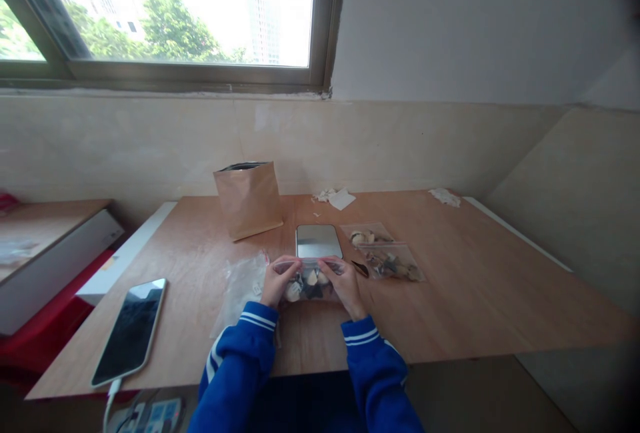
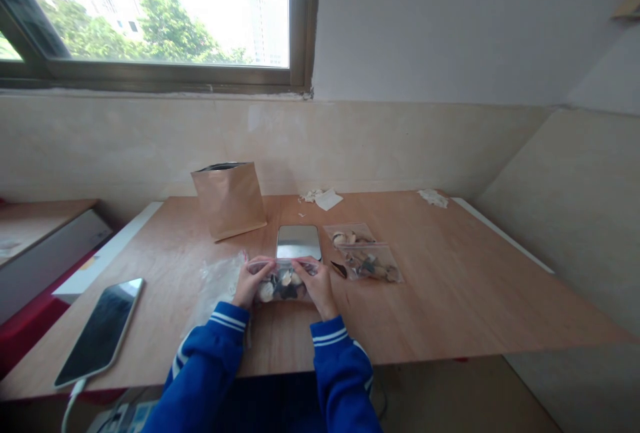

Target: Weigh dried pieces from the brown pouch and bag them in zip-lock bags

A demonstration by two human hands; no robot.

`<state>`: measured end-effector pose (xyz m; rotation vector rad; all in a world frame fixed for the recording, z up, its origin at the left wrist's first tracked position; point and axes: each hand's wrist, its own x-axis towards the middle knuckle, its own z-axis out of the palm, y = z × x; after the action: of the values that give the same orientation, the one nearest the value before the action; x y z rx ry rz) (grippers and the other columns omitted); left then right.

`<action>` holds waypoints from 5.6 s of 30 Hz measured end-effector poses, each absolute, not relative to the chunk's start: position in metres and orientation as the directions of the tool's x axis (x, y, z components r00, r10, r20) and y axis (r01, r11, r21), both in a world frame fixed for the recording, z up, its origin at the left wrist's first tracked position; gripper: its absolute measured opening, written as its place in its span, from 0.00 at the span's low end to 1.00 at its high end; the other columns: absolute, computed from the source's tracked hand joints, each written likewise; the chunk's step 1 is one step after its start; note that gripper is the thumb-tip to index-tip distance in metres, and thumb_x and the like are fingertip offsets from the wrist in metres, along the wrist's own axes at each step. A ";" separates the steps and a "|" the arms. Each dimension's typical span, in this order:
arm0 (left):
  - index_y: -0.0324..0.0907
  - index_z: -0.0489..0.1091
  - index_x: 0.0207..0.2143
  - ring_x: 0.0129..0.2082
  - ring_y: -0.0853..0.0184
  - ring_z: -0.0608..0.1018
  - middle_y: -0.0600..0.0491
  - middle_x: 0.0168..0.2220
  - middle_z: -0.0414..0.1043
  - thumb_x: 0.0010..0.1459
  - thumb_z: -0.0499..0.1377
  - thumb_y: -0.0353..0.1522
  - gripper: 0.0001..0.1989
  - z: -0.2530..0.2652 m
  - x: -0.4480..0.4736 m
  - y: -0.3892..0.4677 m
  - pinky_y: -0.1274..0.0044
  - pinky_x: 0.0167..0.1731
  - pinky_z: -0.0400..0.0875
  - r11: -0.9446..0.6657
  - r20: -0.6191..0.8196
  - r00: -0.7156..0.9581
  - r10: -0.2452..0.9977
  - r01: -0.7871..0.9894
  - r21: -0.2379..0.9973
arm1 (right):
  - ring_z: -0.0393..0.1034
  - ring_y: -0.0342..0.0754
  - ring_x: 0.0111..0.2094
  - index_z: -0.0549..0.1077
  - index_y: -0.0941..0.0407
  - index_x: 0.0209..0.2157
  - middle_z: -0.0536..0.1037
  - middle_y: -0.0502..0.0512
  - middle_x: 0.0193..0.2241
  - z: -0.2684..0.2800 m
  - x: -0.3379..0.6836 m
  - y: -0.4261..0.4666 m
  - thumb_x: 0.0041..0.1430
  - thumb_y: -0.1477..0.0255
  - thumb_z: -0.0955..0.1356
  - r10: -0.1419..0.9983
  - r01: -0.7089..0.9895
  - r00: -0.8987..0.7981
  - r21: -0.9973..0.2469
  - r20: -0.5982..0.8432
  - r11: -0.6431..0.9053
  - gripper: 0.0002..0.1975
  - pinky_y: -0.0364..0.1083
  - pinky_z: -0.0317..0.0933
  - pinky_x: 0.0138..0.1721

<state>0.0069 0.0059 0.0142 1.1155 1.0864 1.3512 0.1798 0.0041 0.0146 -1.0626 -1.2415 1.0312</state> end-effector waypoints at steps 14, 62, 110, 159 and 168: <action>0.37 0.78 0.32 0.28 0.66 0.77 0.50 0.26 0.77 0.47 0.67 0.42 0.16 0.005 0.007 0.008 0.76 0.32 0.70 -0.079 0.080 0.003 0.997 -0.131 0.988 | 0.74 0.50 0.32 0.78 0.57 0.30 0.80 0.54 0.29 0.017 0.177 0.002 0.49 0.62 0.73 0.980 -0.053 0.018 -0.979 0.196 0.196 0.12 0.46 0.68 0.36; 0.39 0.77 0.25 0.27 0.64 0.77 0.50 0.25 0.78 0.43 0.69 0.41 0.14 0.014 0.013 0.001 0.75 0.31 0.72 -0.094 0.091 -0.040 0.995 -0.087 0.992 | 0.71 0.48 0.30 0.77 0.57 0.26 0.76 0.53 0.25 0.017 0.173 0.001 0.50 0.56 0.72 0.974 0.015 -0.011 -0.974 0.227 0.227 0.16 0.44 0.64 0.33; 0.33 0.77 0.30 0.27 0.58 0.80 0.42 0.24 0.78 0.51 0.42 0.63 0.44 0.015 0.014 -0.001 0.69 0.33 0.74 0.164 -0.190 0.004 0.982 -0.530 0.832 | 0.69 0.50 0.20 0.74 0.56 0.17 0.76 0.57 0.18 0.015 0.183 0.002 0.51 0.41 0.62 0.964 -0.152 0.262 -0.988 -0.043 -0.003 0.32 0.46 0.62 0.22; 0.36 0.72 0.30 0.16 0.72 0.70 0.50 0.22 0.71 0.52 0.54 0.55 0.28 0.004 0.009 0.004 0.81 0.14 0.57 0.131 -0.104 0.094 0.990 -0.362 0.923 | 0.70 0.54 0.41 0.76 0.54 0.36 0.78 0.56 0.37 0.014 0.266 0.022 0.57 0.80 0.62 0.897 0.937 0.022 -0.321 0.441 0.135 0.13 0.50 0.57 0.43; 0.35 0.72 0.29 0.15 0.72 0.69 0.51 0.21 0.70 0.52 0.54 0.56 0.30 0.006 0.010 0.005 0.81 0.14 0.57 0.124 -0.103 0.079 0.992 -0.350 0.928 | 0.71 0.51 0.40 0.77 0.53 0.35 0.79 0.54 0.35 0.038 0.219 0.071 0.56 0.80 0.62 0.850 0.782 -0.082 -0.495 0.521 0.378 0.14 0.49 0.61 0.44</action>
<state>0.0104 0.0046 0.0057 0.8871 0.9520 1.2327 0.2188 0.0711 0.0378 -1.4143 -1.8677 0.1111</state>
